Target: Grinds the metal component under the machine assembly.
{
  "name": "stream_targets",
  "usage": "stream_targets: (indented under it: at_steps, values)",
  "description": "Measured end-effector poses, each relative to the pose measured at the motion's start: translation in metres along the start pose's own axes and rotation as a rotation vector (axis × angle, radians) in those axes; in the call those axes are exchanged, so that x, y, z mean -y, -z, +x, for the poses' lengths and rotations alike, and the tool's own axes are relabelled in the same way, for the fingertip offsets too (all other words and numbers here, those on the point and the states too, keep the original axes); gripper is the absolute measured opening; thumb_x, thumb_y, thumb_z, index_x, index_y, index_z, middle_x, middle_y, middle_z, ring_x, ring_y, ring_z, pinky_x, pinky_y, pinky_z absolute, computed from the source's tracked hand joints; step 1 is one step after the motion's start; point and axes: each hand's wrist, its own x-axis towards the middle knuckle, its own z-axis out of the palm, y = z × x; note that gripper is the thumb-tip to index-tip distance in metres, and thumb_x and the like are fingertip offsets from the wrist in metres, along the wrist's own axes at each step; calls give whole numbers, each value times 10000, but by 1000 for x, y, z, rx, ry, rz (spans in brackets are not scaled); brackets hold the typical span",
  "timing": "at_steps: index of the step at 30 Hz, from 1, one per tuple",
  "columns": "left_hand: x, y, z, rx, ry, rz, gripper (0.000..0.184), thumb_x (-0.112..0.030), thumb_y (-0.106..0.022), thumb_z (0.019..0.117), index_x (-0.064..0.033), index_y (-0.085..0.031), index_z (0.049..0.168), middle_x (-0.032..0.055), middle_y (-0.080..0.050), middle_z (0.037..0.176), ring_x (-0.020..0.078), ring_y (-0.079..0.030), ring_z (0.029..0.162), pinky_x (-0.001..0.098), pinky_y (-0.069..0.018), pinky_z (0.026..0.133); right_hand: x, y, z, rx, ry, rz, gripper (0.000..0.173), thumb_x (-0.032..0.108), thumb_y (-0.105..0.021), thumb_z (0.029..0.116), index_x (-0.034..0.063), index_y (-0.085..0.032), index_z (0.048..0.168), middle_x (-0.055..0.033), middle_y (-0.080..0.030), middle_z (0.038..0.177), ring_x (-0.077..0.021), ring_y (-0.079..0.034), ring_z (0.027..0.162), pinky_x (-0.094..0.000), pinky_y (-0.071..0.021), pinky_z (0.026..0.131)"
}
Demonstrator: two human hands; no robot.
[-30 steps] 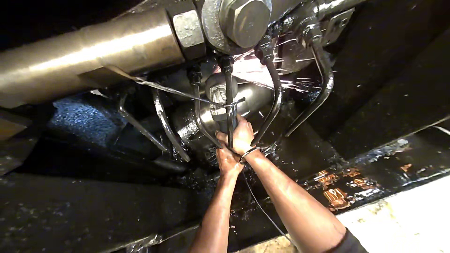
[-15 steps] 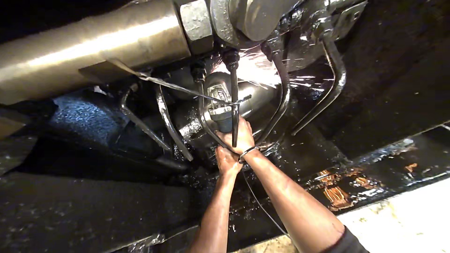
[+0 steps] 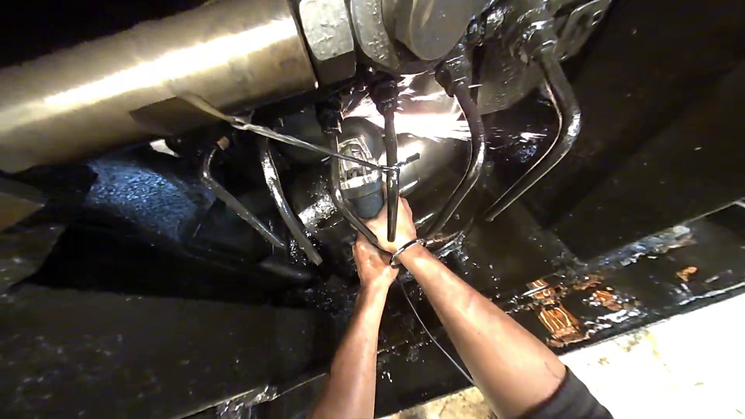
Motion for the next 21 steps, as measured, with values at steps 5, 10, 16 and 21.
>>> stream_targets:
  at_steps: [5, 10, 16, 21]
  values:
    - [3, 3, 1, 8, 8, 11, 580, -310, -834, 767, -40, -605, 1226, 135, -707, 1052, 267, -689, 998, 508, -565, 881, 6, 0, -1, 28, -9, -18, 726, 444, -894, 671, 159, -636, 1287, -103, -742, 1022, -266, -725, 957, -539, -582, 820]
    - [3, 9, 3, -13, -34, 23, 553, -300, -840, 761, -33, -615, 1189, 125, -709, 983, 255, -699, 925, 493, -577, 829, 8, -6, 2, 34, -9, -32, 731, 470, -876, 652, 169, -651, 1278, -87, -746, 1018, -252, -729, 939, -535, -590, 818]
    - [15, 8, 3, -33, -32, -52, 573, -303, -845, 746, -56, -614, 1208, 90, -715, 1030, 197, -694, 974, 441, -575, 881, 5, -20, 6, 44, -7, -56, 769, 478, -858, 653, 151, -639, 1313, -94, -746, 1011, -257, -729, 914, -545, -591, 799]
    - [18, 11, 4, -39, -27, -92, 563, -279, -842, 769, -45, -610, 1225, 103, -712, 1070, 196, -693, 1001, 435, -576, 908, 3, -30, 9, 61, -26, -86, 788, 445, -888, 643, 162, -627, 1331, -101, -749, 1015, -283, -729, 928, -569, -584, 811]
